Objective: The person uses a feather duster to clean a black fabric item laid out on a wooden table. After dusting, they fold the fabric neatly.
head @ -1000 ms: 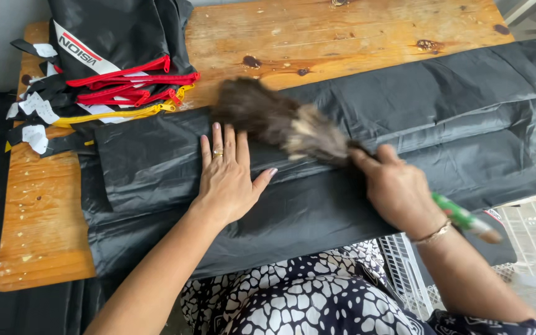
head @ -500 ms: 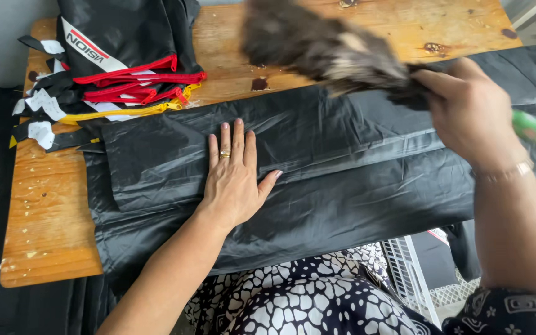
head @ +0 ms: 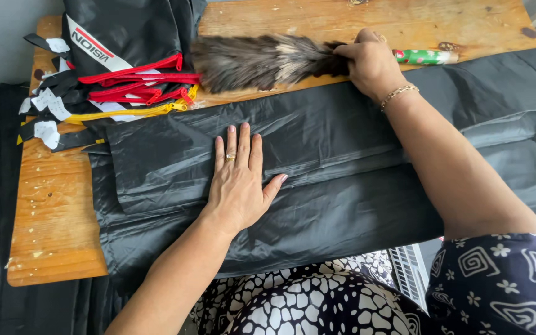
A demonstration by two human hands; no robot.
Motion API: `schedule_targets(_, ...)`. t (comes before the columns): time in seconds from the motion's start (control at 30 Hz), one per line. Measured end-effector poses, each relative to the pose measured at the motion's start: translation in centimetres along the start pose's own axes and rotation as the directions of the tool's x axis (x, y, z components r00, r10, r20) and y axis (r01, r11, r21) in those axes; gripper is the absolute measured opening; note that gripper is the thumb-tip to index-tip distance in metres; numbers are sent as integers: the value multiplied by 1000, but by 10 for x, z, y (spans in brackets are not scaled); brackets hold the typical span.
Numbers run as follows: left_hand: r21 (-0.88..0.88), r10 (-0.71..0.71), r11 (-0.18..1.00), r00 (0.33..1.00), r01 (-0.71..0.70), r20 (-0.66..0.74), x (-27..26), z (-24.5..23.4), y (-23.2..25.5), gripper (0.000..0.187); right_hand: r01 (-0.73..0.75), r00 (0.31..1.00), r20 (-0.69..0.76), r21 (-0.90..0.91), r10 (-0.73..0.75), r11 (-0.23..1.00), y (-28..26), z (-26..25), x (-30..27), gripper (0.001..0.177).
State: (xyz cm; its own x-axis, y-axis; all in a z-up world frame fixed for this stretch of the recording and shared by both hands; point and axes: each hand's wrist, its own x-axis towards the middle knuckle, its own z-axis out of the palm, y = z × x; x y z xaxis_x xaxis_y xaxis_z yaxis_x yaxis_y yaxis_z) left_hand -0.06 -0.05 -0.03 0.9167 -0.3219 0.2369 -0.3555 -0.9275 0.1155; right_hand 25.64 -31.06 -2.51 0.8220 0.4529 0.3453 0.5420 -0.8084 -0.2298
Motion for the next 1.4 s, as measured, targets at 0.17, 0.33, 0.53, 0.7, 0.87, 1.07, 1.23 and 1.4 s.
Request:
schedule_targets(0.17,-8,24,1000,1000,-24,-4,0,-1,-1,85,47,997,-47,-248,-60,968,-44,-22,-6,53)
schedule_targets(0.33,-82,97,991,991,-105,-97,1,-7,1,75,158,986,-28,-132,-163,979,-116,-56,-21,22)
schedule_targets(0.53,-117,171,978,985,-174,-36,-8,-1,2,73,235,970,76,-40,-231,971,-189,-59,-68,56)
schedule_targets(0.7,-91,184,980,978,-175,98,-25,-21,-16,70,227,916,332,36,-226,973,-202,-58,-119,77)
schedule_targets(0.87,-38,112,994,970,-107,214,-29,-29,-22,68,117,935,340,-37,-98,992,-182,-56,-129,79)
schedule_targets(1.07,-220,63,975,990,-35,125,15,-40,26,77,164,976,152,-41,-156,986,-210,-24,-135,84)
schedule_targets(1.23,-289,-7,956,987,53,160,29,-6,22,91,220,967,135,-6,-217,975,-227,-25,-139,83)
schedule_targets(1.4,-136,18,991,966,18,260,28,-7,21,78,169,944,285,7,-164,986,-197,-49,-141,72)
